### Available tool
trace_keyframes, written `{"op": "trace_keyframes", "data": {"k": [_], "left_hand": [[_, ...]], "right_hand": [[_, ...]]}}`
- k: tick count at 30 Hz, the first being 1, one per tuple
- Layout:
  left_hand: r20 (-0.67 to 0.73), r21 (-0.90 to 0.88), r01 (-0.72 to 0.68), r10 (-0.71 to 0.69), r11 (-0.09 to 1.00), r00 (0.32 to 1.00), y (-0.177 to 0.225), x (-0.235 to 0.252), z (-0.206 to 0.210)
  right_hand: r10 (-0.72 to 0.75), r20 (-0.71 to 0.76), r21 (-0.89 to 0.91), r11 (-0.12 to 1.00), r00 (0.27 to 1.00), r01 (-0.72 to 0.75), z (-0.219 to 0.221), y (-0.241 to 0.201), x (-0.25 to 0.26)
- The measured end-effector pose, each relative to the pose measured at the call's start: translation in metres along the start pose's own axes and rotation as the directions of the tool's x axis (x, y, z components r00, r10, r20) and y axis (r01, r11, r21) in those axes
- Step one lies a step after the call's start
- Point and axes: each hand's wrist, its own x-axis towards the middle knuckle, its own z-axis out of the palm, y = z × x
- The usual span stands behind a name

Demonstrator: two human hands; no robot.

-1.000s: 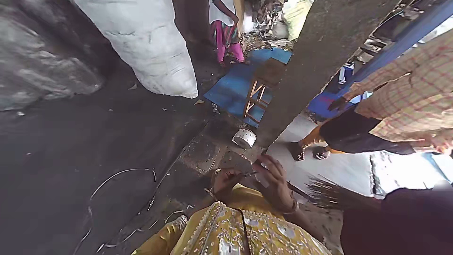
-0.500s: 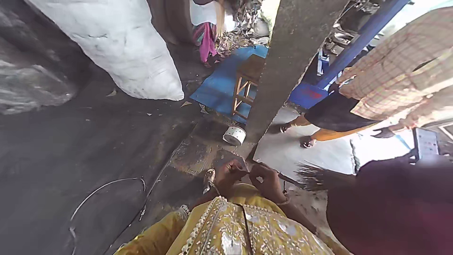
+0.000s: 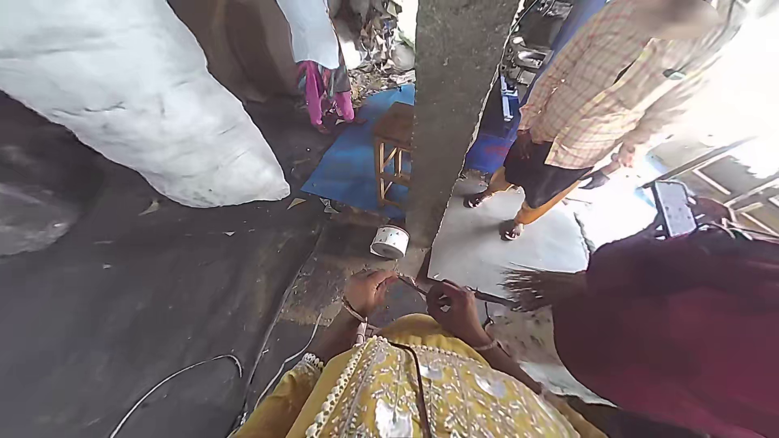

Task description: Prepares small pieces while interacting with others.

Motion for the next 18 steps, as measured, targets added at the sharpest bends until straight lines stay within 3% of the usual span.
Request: {"op": "trace_keyframes", "data": {"k": [4, 8, 12, 15, 16, 18], "left_hand": [[-0.131, 0.030, 0.026, -0.022, 0.999, 0.991, -0.009, -0.004, 0.008], [-0.075, -0.065, 0.239, -0.244, 0.969, 0.967, -0.022, -0.014, 0.001], [0.237, -0.050, 0.433, -0.410, 0.900, 0.881, -0.022, -0.018, -0.026], [0.448, 0.111, 0.432, -0.433, 0.895, 0.782, -0.013, -0.015, -0.046], [0.481, 0.112, 0.398, -0.400, 0.911, 0.780, -0.008, -0.015, -0.050], [0.486, -0.042, 0.308, -0.250, 0.950, 0.837, -0.001, -0.020, -0.046]], "right_hand": [[-0.062, -0.044, -0.013, 0.998, 0.997, 0.061, 0.004, -0.003, 0.002], [-0.077, -0.050, 0.016, 0.997, 0.996, 0.078, 0.011, 0.000, -0.004], [-0.031, 0.052, 0.048, 0.998, 0.998, 0.029, 0.012, -0.002, -0.006], [-0.024, 0.107, 0.046, 0.999, 0.994, 0.019, 0.008, -0.003, -0.007], [-0.024, 0.134, 0.048, 0.999, 0.991, 0.018, 0.008, -0.003, -0.008], [-0.028, 0.205, 0.044, 0.999, 0.978, 0.020, 0.007, -0.009, -0.009]]}}
